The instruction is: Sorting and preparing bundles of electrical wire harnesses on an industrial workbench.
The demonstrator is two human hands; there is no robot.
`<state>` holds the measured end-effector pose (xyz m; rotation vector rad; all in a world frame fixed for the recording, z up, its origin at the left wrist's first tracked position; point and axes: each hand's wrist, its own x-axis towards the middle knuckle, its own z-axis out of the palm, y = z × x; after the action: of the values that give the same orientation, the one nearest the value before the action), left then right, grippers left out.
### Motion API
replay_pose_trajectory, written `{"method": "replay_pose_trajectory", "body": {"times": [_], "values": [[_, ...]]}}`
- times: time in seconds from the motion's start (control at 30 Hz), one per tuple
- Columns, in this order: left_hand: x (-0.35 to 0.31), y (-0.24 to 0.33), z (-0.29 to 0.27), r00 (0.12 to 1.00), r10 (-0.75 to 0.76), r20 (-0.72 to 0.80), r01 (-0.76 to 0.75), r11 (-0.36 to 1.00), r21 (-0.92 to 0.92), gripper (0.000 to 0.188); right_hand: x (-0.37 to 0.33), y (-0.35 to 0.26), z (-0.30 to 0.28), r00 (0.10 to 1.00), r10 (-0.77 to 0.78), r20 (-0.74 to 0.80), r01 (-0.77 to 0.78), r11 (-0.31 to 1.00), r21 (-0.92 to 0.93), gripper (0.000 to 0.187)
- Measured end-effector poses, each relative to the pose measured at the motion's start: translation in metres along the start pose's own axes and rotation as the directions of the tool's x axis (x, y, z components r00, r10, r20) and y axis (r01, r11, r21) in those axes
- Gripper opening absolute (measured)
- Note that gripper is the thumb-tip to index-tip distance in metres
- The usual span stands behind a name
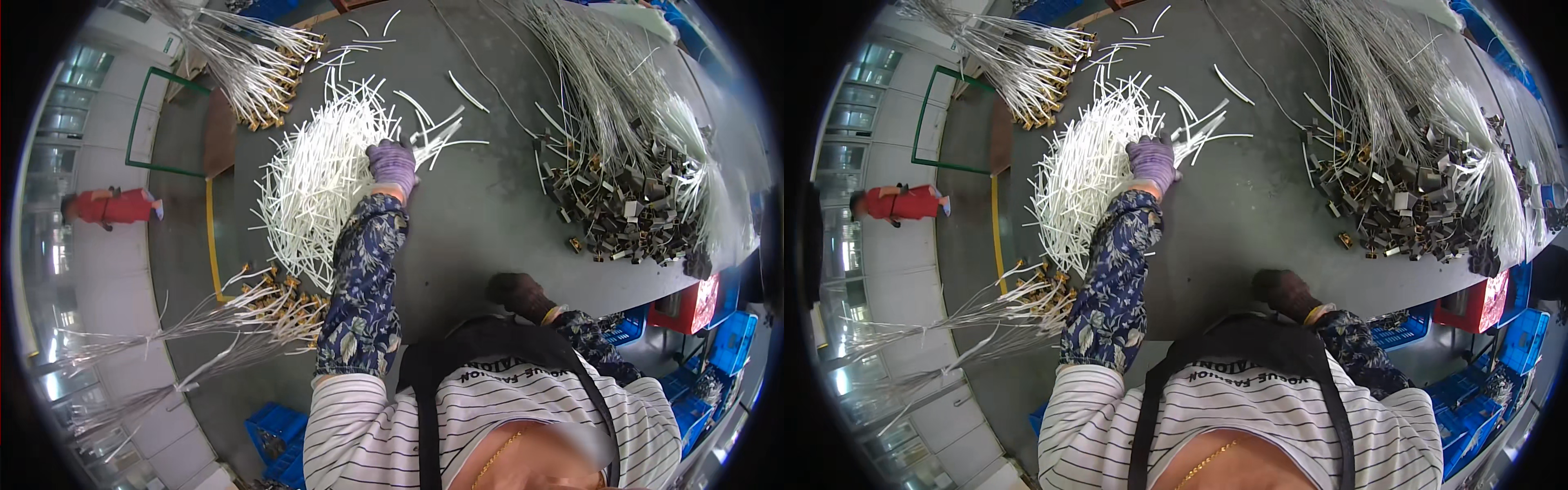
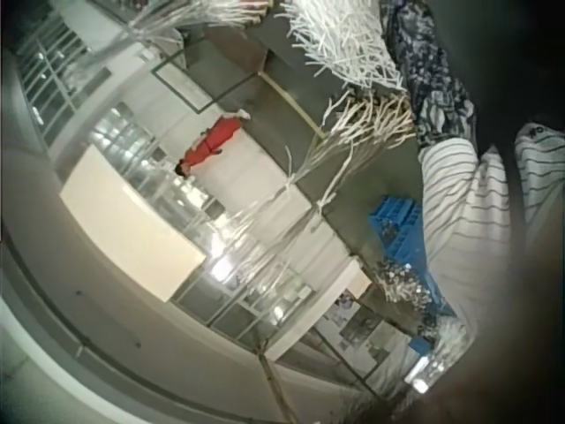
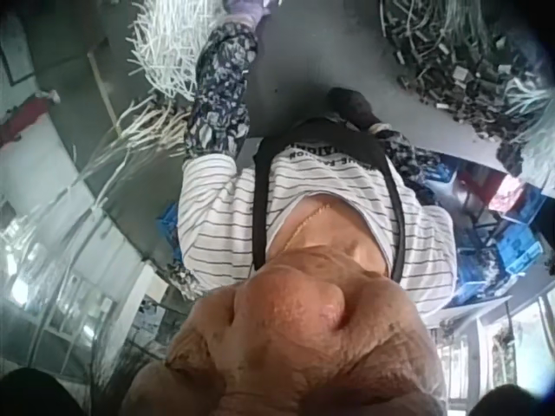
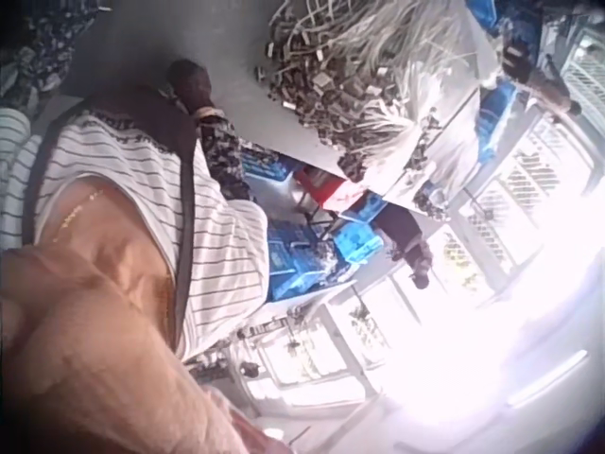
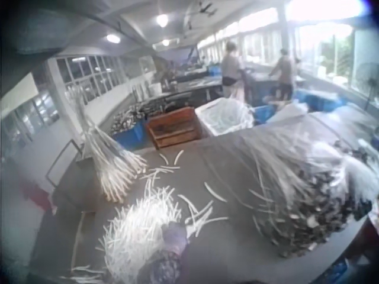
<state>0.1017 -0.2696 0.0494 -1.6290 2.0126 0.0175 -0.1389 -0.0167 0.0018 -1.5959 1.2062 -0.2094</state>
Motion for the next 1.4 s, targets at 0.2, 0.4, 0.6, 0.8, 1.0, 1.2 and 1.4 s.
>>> {"method": "replay_pose_trajectory", "body": {"times": [0.2, 0.4, 0.6, 0.8, 1.0, 1.2, 1.4], "values": [[-0.002, 0.008, 0.026, 0.993, -0.080, -0.084, 0.058, 0.970, -0.237, 0.047, 0.001, -0.039, -0.028, 0.922, 0.352, 0.163, -0.387, 0.804, 0.452, 0.014], [-0.031, 0.005, 0.028, 0.902, -0.194, -0.386, 0.006, 0.899, -0.438, 0.025, 0.000, -0.030, -0.020, 0.935, 0.341, 0.097, -0.345, 0.813, 0.469, 0.014], [-0.059, -0.006, 0.035, 0.776, -0.426, -0.465, -0.463, 0.117, -0.879, 0.039, -0.005, -0.030, -0.017, 0.954, 0.298, 0.037, -0.275, 0.814, 0.513, 0.015], [-0.060, -0.007, 0.084, 0.877, -0.270, -0.398, -0.405, 0.029, -0.914, 0.038, 0.001, -0.035, -0.013, 0.934, 0.351, 0.060, -0.334, 0.806, 0.489, 0.015], [-0.111, -0.024, 0.006, 0.919, -0.334, -0.212, -0.392, -0.702, -0.595, 0.035, 0.020, -0.050, 0.002, 0.955, 0.242, -0.172, 0.010, 0.554, 0.832, 0.021], [-0.117, 0.051, 0.035, 0.897, -0.342, -0.281, -0.422, -0.471, -0.774, 0.032, 0.102, -0.100, 0.008, 0.537, -0.404, -0.740, 0.483, 0.867, -0.124, 0.045], [-0.126, 0.035, 0.027, 0.941, -0.267, -0.206, -0.311, -0.925, -0.221, 0.020, 0.109, -0.112, -0.014, 0.997, -0.073, 0.033, -0.049, -0.240, 0.970, 0.058]]}}
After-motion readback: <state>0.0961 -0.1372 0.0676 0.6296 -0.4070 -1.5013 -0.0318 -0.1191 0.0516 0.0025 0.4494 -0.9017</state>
